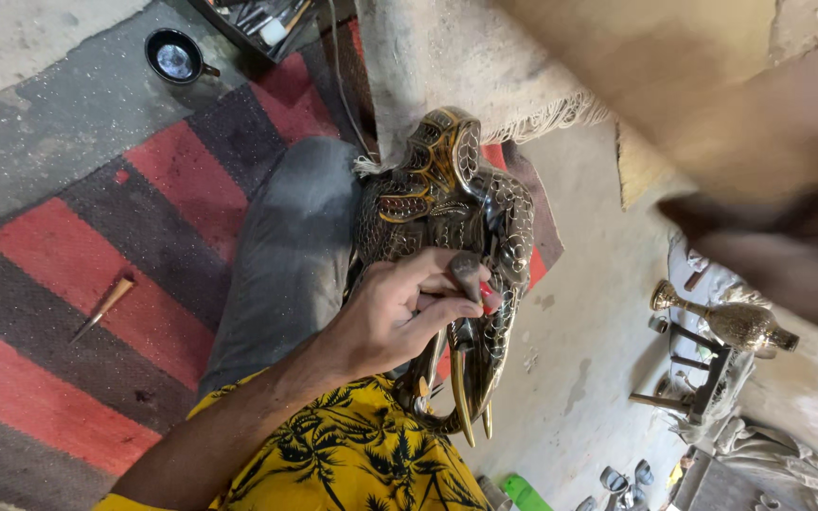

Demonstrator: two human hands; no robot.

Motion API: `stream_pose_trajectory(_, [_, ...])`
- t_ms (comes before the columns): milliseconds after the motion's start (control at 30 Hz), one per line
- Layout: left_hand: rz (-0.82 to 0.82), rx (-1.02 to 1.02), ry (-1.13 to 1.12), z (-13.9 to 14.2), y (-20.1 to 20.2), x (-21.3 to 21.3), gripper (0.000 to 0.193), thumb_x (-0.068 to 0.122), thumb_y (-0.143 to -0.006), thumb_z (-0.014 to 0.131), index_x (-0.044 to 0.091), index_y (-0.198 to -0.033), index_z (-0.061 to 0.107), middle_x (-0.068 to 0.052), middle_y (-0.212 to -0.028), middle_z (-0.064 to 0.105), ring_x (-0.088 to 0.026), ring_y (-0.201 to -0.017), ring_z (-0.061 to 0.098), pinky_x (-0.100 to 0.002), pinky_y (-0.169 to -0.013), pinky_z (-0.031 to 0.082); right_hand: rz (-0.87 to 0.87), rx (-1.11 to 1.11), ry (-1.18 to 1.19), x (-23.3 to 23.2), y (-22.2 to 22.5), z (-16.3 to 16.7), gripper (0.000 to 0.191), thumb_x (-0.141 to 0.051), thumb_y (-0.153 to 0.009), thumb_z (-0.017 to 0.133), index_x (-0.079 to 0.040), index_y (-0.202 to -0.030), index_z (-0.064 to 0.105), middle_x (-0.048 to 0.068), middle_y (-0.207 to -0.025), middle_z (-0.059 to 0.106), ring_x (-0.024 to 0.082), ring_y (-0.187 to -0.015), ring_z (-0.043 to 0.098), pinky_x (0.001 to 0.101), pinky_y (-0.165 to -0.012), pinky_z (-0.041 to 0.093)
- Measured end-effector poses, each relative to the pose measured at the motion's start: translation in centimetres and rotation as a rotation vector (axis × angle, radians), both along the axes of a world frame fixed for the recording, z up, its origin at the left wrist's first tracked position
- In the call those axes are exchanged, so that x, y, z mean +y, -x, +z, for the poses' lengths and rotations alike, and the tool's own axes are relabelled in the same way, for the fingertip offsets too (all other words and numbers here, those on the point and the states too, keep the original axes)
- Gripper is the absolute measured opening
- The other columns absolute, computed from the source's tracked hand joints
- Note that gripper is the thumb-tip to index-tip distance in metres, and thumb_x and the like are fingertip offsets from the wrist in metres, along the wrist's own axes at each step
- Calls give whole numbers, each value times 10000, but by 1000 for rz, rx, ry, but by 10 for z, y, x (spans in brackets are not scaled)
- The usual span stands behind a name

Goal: The person sits on the floor with a brass elephant figurine on their lap and hammers a chisel against its surface using a wooden mallet, repositioning the chisel to work different detailed areas of the figurine's body and head.

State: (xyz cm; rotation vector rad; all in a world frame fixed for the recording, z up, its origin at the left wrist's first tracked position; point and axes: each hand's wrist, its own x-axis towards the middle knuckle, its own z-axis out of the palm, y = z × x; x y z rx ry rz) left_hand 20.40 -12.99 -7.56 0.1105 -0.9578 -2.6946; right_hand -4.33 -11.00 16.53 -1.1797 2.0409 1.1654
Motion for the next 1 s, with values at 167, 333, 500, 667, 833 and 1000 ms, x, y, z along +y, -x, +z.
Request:
stream_pose_trajectory(167, [7,-36,-108,4,-4,6,280,-49,-1022,615,-83,-1292,553,-156,-1162,730,-192,-1113,715,-320,-1002,603,54,-43,86,-26,-21,-2,419,-222,-777,827,-166,-1164,678,41,-843,735,158,-749,763,323,-761,634])
stream_pose_trajectory(333, [113,-141,-160,12,-6,17,239,-62,-991,637,-77,-1210,543,-164,-1119,723,-215,-1114,729,-332,-993,629,225,15,-87,-30,-12,-9,483,-331,-772,837,-238,-1202,637,10,-786,745,173,-745,752,331,-778,615])
stream_pose_trajectory(500, [149,-203,-184,17,-5,18,240,-43,-967,653,-54,-1171,526,-171,-1113,715,-225,-1102,738,-337,-968,642,30,-200,81,-43,-22,-14,345,-209,-835,672,-218,-1172,596,9,-894,674,178,-753,727,334,-673,592])
stream_pose_trajectory(667, [150,-259,-191,20,-4,15,244,-19,-967,661,-57,-1167,527,-177,-1113,718,-212,-1100,736,-332,-964,631,233,41,-193,-81,-49,-17,338,-378,-898,687,-259,-1193,572,12,-773,690,201,-657,746,348,-649,595])
stream_pose_trajectory(833, [153,-224,-118,18,-3,14,272,-8,-970,667,-39,-1204,531,-159,-1116,736,-192,-1101,740,-332,-976,628,201,193,-499,-77,-48,-22,237,-347,-952,655,-314,-1175,583,-21,-785,725,173,-702,749,336,-692,603])
stream_pose_trajectory(1000, [87,-76,61,18,4,4,289,22,-991,698,-29,-1259,600,-114,-1120,744,-188,-1059,752,-343,-970,662,31,-64,105,-5,0,-6,415,-287,-751,863,-191,-1112,682,13,-782,762,145,-680,752,314,-686,611])
